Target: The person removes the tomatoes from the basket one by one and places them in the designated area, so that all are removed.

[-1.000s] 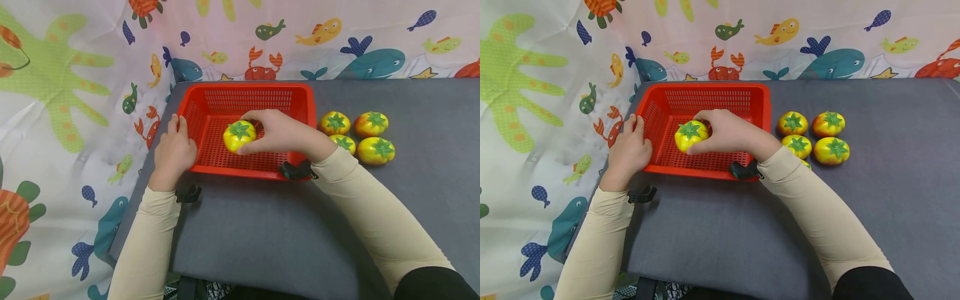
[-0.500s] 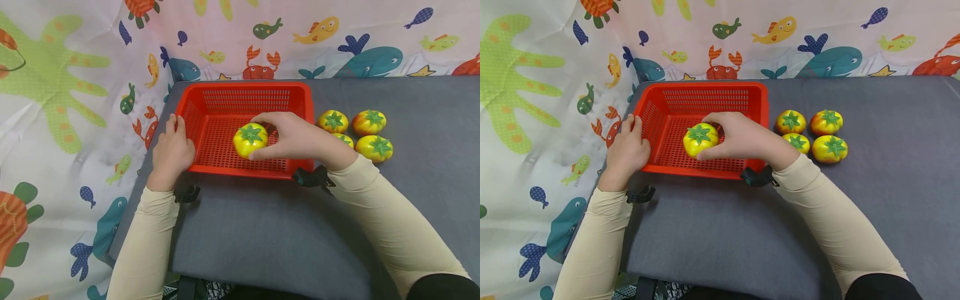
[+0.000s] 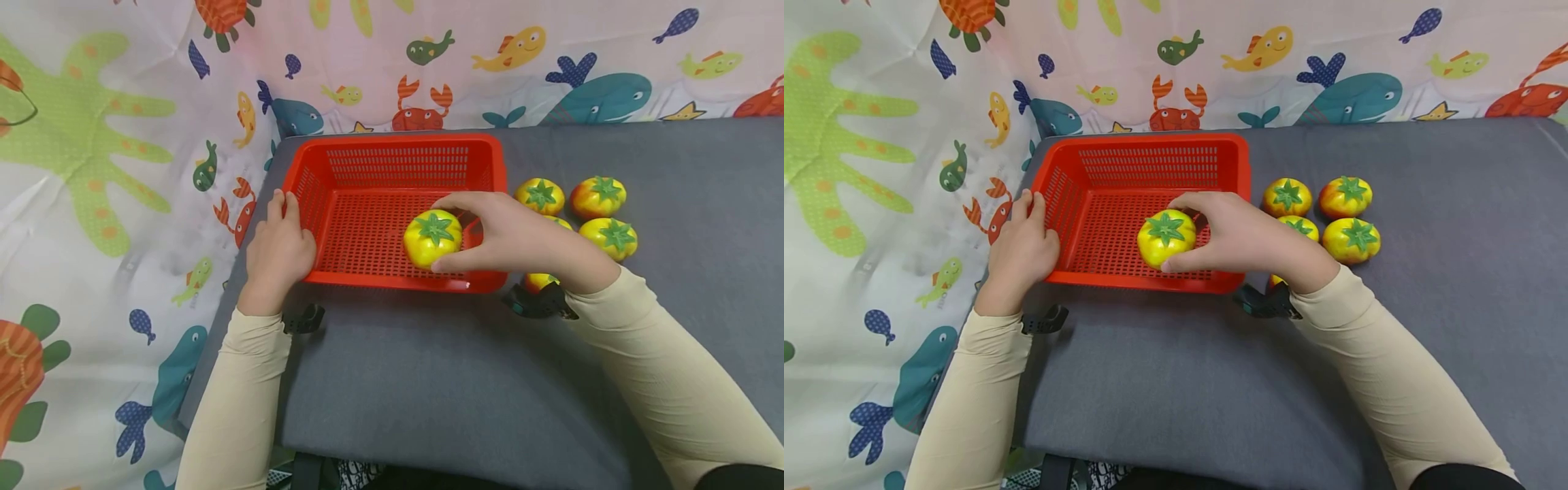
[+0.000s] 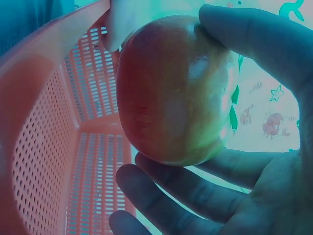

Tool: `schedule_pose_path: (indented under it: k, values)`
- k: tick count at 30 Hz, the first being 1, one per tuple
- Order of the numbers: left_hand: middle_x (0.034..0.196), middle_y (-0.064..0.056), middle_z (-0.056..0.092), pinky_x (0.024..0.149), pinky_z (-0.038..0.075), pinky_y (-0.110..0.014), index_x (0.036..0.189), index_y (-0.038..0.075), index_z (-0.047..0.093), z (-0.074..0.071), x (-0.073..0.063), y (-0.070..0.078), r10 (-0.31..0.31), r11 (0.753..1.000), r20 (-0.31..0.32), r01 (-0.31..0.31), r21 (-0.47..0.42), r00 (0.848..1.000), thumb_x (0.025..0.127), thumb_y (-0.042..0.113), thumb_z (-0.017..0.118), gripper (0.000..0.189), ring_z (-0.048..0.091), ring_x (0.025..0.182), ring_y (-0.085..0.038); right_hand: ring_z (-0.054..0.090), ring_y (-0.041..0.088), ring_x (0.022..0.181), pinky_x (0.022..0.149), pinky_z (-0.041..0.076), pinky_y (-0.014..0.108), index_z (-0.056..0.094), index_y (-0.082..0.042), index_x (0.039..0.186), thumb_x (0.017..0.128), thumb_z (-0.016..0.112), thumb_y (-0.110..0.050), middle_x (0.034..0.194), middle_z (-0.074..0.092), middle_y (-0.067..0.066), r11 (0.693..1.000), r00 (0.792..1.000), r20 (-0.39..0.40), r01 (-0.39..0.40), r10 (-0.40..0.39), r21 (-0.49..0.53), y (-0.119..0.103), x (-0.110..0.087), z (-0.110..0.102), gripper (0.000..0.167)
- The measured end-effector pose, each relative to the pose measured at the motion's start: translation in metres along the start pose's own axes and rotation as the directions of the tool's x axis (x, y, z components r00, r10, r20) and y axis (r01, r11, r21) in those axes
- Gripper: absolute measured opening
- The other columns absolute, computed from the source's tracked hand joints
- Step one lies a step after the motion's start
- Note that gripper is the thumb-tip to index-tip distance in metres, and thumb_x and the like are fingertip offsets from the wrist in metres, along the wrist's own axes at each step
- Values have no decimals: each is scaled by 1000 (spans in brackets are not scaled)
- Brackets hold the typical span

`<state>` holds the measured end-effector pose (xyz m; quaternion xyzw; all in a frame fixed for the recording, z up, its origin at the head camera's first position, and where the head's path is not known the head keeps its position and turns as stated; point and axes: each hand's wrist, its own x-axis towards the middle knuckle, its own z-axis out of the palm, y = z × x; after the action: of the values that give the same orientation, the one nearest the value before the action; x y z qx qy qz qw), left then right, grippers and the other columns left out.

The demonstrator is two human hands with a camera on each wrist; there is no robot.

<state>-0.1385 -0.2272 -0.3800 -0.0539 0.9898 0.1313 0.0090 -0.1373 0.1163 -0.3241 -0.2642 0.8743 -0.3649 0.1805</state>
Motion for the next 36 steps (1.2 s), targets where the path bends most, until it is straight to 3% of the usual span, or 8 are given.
schedule_pose_path:
  k: [15,23,28,36]
  values:
    - [175,-16,13,83,56,-64,169,8,17,0,1,2,-5,1000,2,5,7,1000,102,22,47,74,50,121,-50,58,20,117,92,57,47,58,-22,145,79,89,-50,130,65,-3,999,998,-42,-43,42,-22,12,-26,-8,78]
    - [176,-16,12,85,55,-65,169,8,15,-1,-1,3,-3,1000,4,3,6,1000,102,22,47,75,50,122,-50,61,22,111,82,57,41,57,-19,146,80,90,-44,126,68,0,998,996,-66,-63,62,-21,18,-38,-12,78]
    - [176,-16,11,85,55,-65,169,9,14,0,-1,2,-3,1000,8,3,1,1000,102,22,48,76,49,123,-51,62,23,109,85,57,45,60,-18,143,79,91,-43,124,68,0,998,994,-92,-53,50,-31,23,-47,-14,75]
    - [176,-16,10,84,54,-64,169,9,13,1,-1,1,-10,1000,17,9,8,1000,103,22,47,75,49,123,-51,59,25,115,89,53,50,60,-21,144,80,89,-45,127,67,3,992,985,-138,-109,100,-65,34,-63,-22,74]
